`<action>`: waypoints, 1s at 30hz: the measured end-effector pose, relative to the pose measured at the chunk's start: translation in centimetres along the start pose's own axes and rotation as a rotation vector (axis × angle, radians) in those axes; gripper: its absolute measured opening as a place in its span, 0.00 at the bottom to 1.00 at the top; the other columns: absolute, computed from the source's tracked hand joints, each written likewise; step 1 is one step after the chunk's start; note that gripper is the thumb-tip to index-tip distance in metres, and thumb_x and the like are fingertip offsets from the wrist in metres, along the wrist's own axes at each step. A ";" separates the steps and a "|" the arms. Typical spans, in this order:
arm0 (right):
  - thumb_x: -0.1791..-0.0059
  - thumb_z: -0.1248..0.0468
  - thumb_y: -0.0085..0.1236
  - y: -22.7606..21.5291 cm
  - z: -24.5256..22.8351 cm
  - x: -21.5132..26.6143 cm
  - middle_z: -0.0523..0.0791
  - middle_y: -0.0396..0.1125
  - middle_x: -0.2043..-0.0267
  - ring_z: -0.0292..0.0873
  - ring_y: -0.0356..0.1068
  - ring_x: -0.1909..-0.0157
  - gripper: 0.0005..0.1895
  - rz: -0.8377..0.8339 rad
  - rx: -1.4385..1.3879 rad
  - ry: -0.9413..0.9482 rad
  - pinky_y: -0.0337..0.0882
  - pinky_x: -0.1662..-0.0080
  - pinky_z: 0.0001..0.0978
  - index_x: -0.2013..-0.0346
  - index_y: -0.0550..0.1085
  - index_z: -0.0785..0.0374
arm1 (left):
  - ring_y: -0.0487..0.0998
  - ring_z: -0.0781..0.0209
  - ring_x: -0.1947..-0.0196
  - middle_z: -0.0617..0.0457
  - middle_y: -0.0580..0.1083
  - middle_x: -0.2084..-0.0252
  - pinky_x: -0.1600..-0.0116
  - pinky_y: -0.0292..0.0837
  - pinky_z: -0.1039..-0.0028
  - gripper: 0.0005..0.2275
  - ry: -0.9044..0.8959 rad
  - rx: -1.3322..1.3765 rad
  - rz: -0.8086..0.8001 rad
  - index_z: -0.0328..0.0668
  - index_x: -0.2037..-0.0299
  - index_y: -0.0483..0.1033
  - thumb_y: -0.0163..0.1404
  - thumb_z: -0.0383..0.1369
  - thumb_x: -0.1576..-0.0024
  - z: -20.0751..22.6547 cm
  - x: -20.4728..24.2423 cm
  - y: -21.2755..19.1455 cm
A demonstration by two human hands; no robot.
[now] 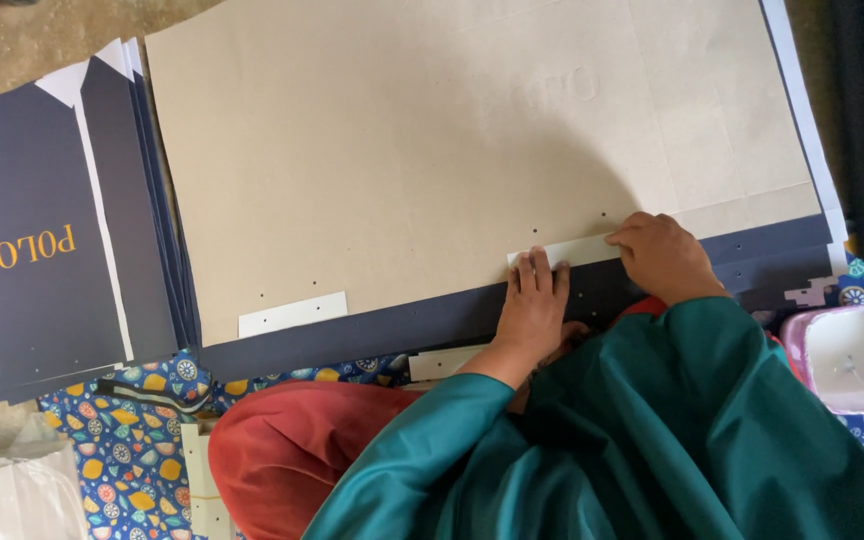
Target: The person applies adhesive to cardboard strips using a small stick and then presses the strips onto a larger cardboard sheet.
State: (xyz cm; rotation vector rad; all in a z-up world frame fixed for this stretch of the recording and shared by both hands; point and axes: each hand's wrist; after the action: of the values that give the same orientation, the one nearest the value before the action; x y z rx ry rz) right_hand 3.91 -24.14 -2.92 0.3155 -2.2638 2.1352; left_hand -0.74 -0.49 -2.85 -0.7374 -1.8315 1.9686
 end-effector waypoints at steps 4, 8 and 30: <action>0.43 0.51 0.46 1.1 0.8 -0.4 0.29 0.70 0.48 0.35 0.72 0.45 0.13 -0.050 -0.065 0.027 0.76 0.43 0.25 0.55 0.81 0.37 | 0.64 0.19 0.34 0.19 0.61 0.34 0.33 0.65 0.40 0.46 0.008 0.093 -0.015 0.33 0.32 0.65 0.58 0.60 0.55 -1.1 -0.5 -1.1; 0.42 0.61 0.53 2.0 3.1 -0.1 0.36 0.73 0.54 0.41 0.73 0.50 0.09 0.185 -0.279 0.070 0.75 0.45 0.30 0.56 0.82 0.48 | 0.70 0.33 0.36 0.33 0.68 0.37 0.39 0.71 0.49 0.29 -0.131 0.455 -0.090 0.37 0.34 0.70 0.52 0.48 0.41 -4.0 -1.1 -1.3; 0.50 0.56 0.48 0.2 0.7 0.8 0.37 0.70 0.56 0.42 0.73 0.53 0.12 0.081 -0.001 0.003 0.77 0.52 0.35 0.58 0.80 0.45 | 0.69 0.42 0.38 0.39 0.69 0.40 0.39 0.71 0.52 0.24 -0.022 0.121 -0.074 0.34 0.42 0.75 0.56 0.46 0.41 -5.5 0.2 -2.9</action>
State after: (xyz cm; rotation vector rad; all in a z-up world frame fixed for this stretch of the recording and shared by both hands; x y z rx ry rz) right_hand 3.15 -24.91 -3.01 0.2248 -2.3148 2.1697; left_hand 2.12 4.36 -0.21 -0.6052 -1.7095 2.0265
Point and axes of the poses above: each hand's wrist, its own x-axis away from the middle knuckle, its own y-axis out of the palm, z = x × y
